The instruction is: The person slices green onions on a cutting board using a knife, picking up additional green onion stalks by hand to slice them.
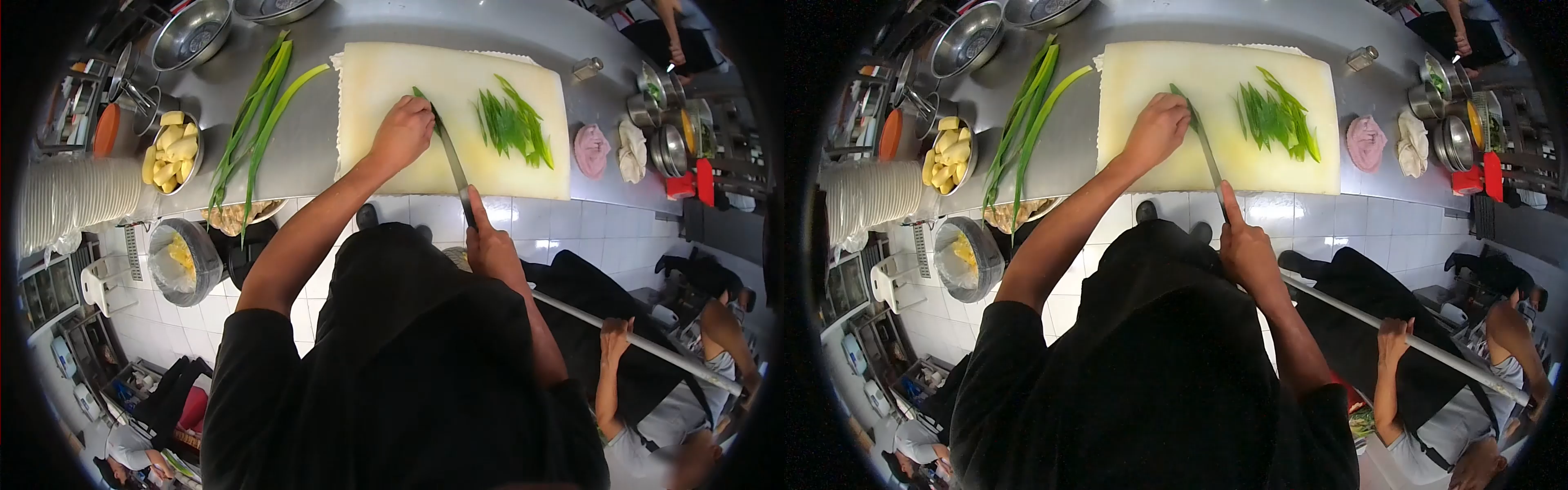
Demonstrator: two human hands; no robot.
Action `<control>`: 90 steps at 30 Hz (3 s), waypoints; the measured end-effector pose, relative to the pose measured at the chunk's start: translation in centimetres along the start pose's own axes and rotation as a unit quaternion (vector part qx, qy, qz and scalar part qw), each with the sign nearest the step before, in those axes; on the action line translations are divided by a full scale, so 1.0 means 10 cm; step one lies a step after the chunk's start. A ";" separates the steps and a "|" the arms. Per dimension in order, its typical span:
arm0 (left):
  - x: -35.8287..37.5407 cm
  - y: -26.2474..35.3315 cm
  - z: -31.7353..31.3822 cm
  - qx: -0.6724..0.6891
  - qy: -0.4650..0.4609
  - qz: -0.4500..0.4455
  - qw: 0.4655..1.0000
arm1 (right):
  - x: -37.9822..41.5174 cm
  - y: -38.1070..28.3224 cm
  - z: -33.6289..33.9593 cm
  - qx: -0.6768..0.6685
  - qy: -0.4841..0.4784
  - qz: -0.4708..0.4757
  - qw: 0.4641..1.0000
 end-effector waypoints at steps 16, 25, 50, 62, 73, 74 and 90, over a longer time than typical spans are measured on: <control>-0.01 -0.02 -0.03 0.008 0.009 0.007 1.000 | -0.24 -0.03 0.00 0.005 -0.007 0.004 1.000; 0.00 0.02 -0.01 0.012 0.005 0.008 1.000 | -0.27 0.37 0.07 0.003 0.080 -0.009 0.997; -0.10 -0.06 0.50 -0.039 0.126 0.107 0.985 | -0.09 -0.06 0.03 -0.011 0.001 0.048 0.999; 0.42 -0.97 1.51 -0.233 0.148 0.182 0.944 | -0.10 0.26 0.25 -0.065 0.055 -0.087 0.993; 0.28 -1.16 1.62 -0.255 0.073 0.305 0.915 | -0.04 -0.10 0.08 -0.047 0.028 -0.050 0.997; 0.28 -1.13 1.63 -0.250 0.091 0.303 0.915 | -0.02 -0.10 0.06 -0.047 0.033 -0.045 0.997; -0.40 -0.01 0.52 -0.025 -0.232 -0.003 0.972 | -0.10 0.13 0.06 0.007 0.096 -0.051 0.994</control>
Point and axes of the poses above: each hand's wrist, its own x-axis away from the middle knuckle, its own z-axis out of the back of the hand, y = z × x, the point moved 1 cm from there along -x, towards the middle knuckle, and after that the axes turned 11 degrees about x, right-handed, at the moved point
